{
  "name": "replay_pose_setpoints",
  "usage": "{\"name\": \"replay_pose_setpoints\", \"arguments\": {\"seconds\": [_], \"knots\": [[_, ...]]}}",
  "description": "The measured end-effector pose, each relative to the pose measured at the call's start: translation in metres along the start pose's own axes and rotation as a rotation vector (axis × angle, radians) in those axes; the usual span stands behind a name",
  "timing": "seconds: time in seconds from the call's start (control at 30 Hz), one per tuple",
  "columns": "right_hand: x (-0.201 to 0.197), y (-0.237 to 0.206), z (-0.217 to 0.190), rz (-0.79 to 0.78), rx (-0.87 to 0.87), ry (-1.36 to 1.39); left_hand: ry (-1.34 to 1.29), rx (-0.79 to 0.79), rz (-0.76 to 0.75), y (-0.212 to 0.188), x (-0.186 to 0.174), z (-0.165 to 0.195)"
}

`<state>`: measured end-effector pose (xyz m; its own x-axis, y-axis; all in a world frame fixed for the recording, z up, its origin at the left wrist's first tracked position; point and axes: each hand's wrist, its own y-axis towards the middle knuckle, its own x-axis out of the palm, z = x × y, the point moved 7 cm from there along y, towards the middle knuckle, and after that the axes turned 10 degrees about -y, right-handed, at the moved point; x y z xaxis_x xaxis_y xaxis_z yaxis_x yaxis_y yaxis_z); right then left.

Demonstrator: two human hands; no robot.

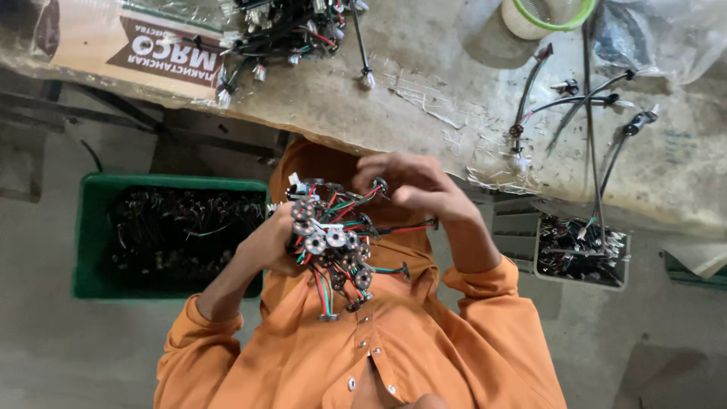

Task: The person gathers wire harnesses with connectors from the workbench and from a green bin, aligns and arranges them, and holds the accumulating bundle in one hand while adding more harnesses one at a time.

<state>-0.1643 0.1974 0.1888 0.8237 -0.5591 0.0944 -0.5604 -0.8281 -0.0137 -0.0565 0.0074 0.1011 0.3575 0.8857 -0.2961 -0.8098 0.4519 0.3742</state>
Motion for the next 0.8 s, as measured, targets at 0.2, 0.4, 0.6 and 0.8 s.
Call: {"name": "replay_pose_setpoints", "arguments": {"seconds": [0.2, 0.4, 0.6, 0.8], "knots": [[-0.014, -0.006, 0.026, 0.076, -0.253, -0.571, 0.022, -0.010, 0.139, -0.016, -0.001, -0.012], [-0.014, -0.024, 0.046, 0.342, -0.422, -0.299, -0.082, -0.299, 0.432, -0.058, -0.008, -0.038], [0.012, -0.001, 0.076, 0.337, -0.231, -0.138, 0.057, -0.404, 0.588, -0.113, -0.039, -0.042], [-0.026, 0.004, 0.120, 0.632, -0.413, -0.652, 0.185, -0.523, 1.272, -0.276, -0.085, -0.020]]}}
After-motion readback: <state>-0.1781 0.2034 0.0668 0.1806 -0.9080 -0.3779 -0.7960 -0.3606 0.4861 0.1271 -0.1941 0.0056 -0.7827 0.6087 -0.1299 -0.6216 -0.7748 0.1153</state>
